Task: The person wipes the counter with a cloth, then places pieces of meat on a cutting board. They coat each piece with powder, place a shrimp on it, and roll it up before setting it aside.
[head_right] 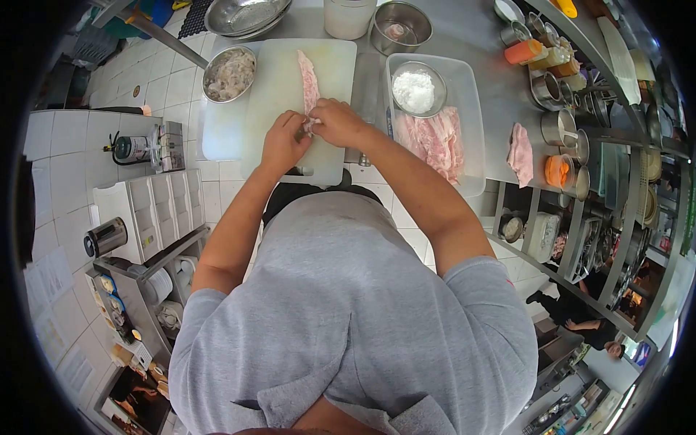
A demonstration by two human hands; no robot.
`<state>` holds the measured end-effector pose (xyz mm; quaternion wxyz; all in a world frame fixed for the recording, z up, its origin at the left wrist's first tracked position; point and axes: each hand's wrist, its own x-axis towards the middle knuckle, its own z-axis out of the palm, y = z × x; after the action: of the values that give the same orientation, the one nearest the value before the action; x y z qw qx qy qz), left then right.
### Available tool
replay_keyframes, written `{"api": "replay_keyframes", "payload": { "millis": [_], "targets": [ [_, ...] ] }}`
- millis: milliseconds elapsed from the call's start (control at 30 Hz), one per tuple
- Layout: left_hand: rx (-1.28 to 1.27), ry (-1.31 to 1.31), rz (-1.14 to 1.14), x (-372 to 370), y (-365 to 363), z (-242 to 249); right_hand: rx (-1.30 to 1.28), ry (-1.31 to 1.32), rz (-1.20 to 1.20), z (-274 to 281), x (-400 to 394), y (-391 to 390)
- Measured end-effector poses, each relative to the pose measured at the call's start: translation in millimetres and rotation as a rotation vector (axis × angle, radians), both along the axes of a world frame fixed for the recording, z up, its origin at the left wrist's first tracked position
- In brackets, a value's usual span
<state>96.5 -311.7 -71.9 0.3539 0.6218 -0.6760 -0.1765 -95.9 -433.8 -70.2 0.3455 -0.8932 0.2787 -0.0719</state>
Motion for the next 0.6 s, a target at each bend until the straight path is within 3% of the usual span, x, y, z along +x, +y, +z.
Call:
{"api": "replay_keyframes", "payload": {
  "millis": [233,300,400,600],
  "targets": [
    [0.276,0.097,-0.054,21.3,-24.3,0.4,0.089,-0.140,-0.061,2.4,-10.9,8.9],
    [0.403,0.264,-0.119,29.5,-37.9,-3.9,-0.231,-0.057,-0.064,18.4,-16.7,22.1],
    [0.576,0.243,-0.272,43.2,-63.6,1.7,-0.311,-0.037,-0.104,18.9,-15.5,34.7],
    [0.764,0.214,-0.316,53.3,-86.6,6.3,-0.395,-0.047,-0.089,-5.6,-8.1,24.4]
  ]
}}
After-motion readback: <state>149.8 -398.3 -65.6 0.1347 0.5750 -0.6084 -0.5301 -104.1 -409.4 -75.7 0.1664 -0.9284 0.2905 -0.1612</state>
